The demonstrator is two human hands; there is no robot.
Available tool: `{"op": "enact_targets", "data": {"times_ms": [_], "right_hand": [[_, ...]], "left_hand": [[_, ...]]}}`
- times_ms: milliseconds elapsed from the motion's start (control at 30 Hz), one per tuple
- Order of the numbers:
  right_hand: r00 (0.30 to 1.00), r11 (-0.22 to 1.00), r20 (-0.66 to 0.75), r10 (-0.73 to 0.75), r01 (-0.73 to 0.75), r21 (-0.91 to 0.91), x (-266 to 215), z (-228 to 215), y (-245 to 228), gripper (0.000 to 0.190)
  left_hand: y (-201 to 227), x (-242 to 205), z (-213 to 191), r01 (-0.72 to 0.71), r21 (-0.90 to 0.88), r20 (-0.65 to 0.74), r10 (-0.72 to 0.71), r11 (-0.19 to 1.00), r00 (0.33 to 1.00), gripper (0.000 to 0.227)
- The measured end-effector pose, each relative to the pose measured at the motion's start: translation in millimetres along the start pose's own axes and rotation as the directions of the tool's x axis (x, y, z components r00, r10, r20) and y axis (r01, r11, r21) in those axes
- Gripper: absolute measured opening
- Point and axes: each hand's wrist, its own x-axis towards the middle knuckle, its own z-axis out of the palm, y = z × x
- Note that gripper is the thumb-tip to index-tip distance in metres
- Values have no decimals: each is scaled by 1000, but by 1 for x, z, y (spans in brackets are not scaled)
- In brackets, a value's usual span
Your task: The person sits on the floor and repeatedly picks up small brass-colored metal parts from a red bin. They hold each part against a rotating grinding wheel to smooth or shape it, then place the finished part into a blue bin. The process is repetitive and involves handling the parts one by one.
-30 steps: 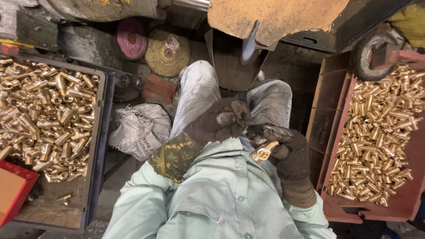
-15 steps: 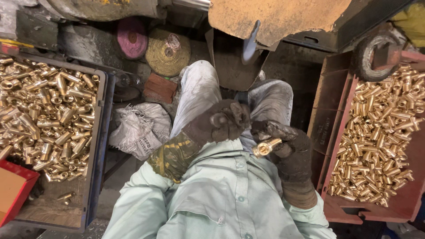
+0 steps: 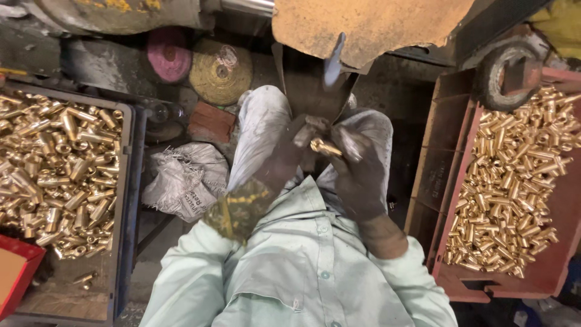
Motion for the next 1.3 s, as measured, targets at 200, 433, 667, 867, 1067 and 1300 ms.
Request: {"op": "enact_targets", "data": {"times_ms": [200,433,667,867,1067,1300], "right_hand": [[932,845,128,339,-361,394,12,30,42,38],[871,822,118,477,-490,289,9,52,93,32],[963,968,-96,252,-252,10,24,85,140,20],[787,773,-31,616,-596,215,37,104,146,18],[827,742,-11,563,-499,448,31,123,180,16],[425,133,370,826,-785,605,44,134,212,17]], "left_hand": [[55,7,39,55,671,-152,65,739,986,25],[51,41,34,145,801,-273,138,580,952,20],[22,88,-10,-30,810,-154,262,586,953,13],[17,101,-11,77,777,-280,233,625,931,16],[9,100,-30,-39,933,-112,392,359,913,15],[12,93,-36,-134,979,55,434,153,899,12]]}}
